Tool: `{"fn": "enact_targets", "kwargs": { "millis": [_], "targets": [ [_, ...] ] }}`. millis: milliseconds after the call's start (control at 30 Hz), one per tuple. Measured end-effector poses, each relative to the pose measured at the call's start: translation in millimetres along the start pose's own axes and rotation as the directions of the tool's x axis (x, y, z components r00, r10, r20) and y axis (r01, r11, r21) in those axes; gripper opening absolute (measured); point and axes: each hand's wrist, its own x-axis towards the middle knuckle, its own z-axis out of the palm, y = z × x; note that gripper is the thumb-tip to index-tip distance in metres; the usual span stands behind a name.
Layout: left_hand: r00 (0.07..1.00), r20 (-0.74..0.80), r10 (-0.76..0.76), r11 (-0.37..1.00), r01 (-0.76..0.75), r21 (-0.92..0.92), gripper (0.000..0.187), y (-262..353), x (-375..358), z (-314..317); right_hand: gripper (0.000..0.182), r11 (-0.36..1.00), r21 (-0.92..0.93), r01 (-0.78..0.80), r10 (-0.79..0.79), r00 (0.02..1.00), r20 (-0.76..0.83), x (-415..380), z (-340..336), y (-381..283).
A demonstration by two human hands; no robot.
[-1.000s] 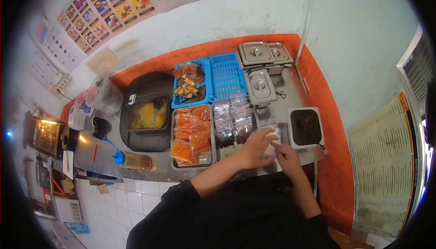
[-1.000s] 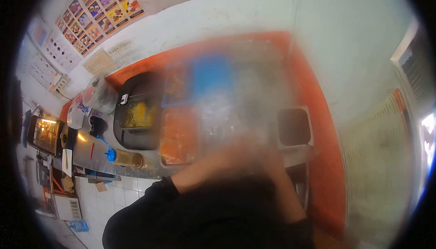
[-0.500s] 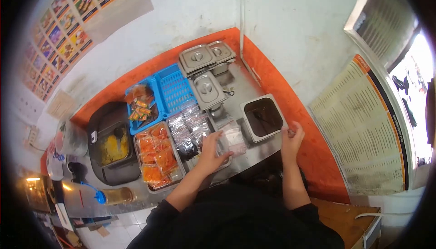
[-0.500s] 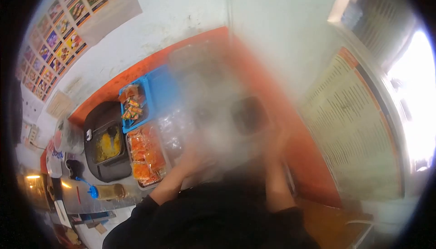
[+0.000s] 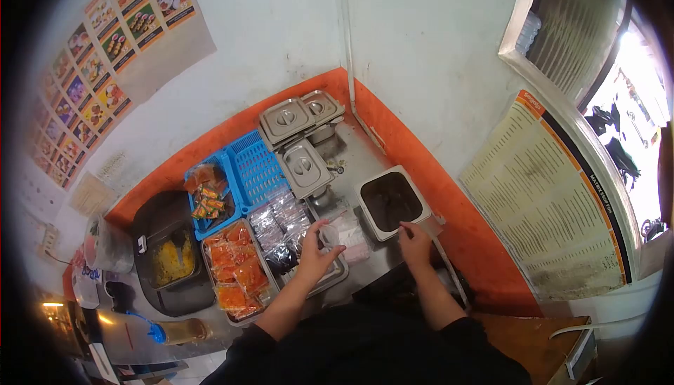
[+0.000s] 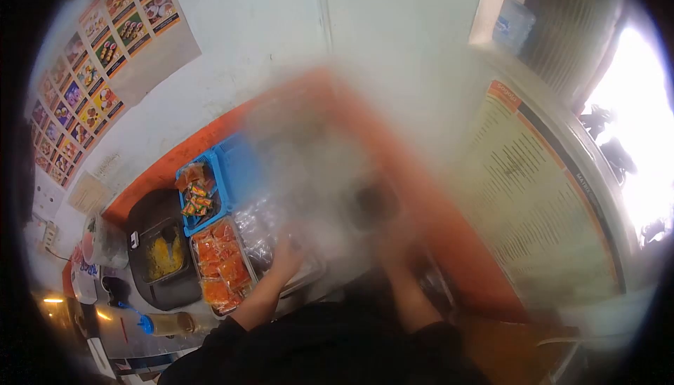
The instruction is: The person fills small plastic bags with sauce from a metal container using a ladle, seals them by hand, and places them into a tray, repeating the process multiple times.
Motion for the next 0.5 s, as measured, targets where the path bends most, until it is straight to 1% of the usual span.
{"fn": "enact_targets", "kwargs": {
  "millis": [33, 67, 100, 133, 167, 233, 267, 333, 367, 400, 433, 467, 500],
  "targets": [
    [0.999, -0.018, 0.029, 0.992, -0.026, 0.121, 0.070, 2.5, 1.0, 0.4, 0.013, 0.988, 0.117, -0.096, 0.093, 0.995, 0.035, -0.7, 9.0, -7.8],
    [0.999, -0.017, 0.037, 0.992, -0.035, 0.124, 0.070, -2.1, 3.1, 1.1, 0.013, 0.988, 0.121, -0.094, 0.091, 0.995, 0.027, -2.3, 12.4, -12.9],
    [0.996, -0.029, 0.079, 0.989, -0.075, 0.125, 0.071, -11.8, 6.7, 2.9, 0.014, 0.836, 0.417, -0.356, 0.319, 0.934, 0.158, 0.3, 2.2, -33.2],
    [0.992, -0.041, 0.121, 0.985, -0.115, 0.126, 0.071, -16.0, 10.8, 4.1, 0.014, 0.535, 0.621, -0.572, 0.464, 0.814, 0.350, 3.2, -6.2, -47.3],
    [0.991, -0.040, 0.129, 0.984, -0.123, 0.128, 0.071, -20.3, 14.1, 5.5, 0.014, 0.535, 0.627, -0.566, 0.462, 0.817, 0.344, 3.7, -9.2, -52.3],
    [0.984, -0.069, 0.162, 0.986, -0.159, 0.040, 0.070, -19.4, 21.2, 9.4, 0.015, 0.220, 0.760, -0.612, 0.606, 0.696, 0.385, 1.2, -13.5, -56.9],
    [0.983, -0.069, 0.168, 0.985, -0.165, 0.040, 0.070, -19.3, 27.0, 10.1, 0.015, 0.221, 0.763, -0.607, 0.604, 0.700, 0.381, 0.1, -16.5, -58.1],
    [0.961, -0.014, 0.278, 0.949, -0.272, 0.162, 0.068, -13.8, 41.8, 10.8, 0.015, 0.120, 0.799, -0.589, 0.690, 0.628, 0.359, -4.4, -21.2, -58.1],
    [0.960, -0.011, 0.279, 0.948, -0.274, 0.162, 0.068, -20.2, 51.0, 12.7, 0.015, 0.120, 0.801, -0.587, 0.691, 0.628, 0.357, -6.5, -21.8, -56.6],
    [0.969, 0.020, 0.248, 0.959, -0.248, 0.139, 0.068, -32.6, 63.5, 15.9, 0.015, 0.058, 0.824, -0.563, 0.702, 0.610, 0.368, -8.0, -22.0, -54.8],
    [0.975, 0.051, 0.218, 0.968, -0.223, 0.117, 0.067, -30.3, 72.4, 17.3, 0.014, -0.004, 0.844, -0.536, 0.709, 0.594, 0.380, -9.1, -21.8, -52.4],
    [0.973, 0.052, 0.224, 0.966, -0.228, 0.117, 0.067, -28.1, 77.2, 20.2, 0.014, -0.004, 0.847, -0.531, 0.708, 0.597, 0.377, -11.3, -21.3, -48.5],
    [0.965, 0.022, 0.260, 0.951, -0.260, 0.169, 0.067, -13.1, 78.6, 25.1, 0.014, -0.036, 0.859, -0.510, 0.700, 0.601, 0.386, -14.8, -20.7, -43.0]
  ]
}}
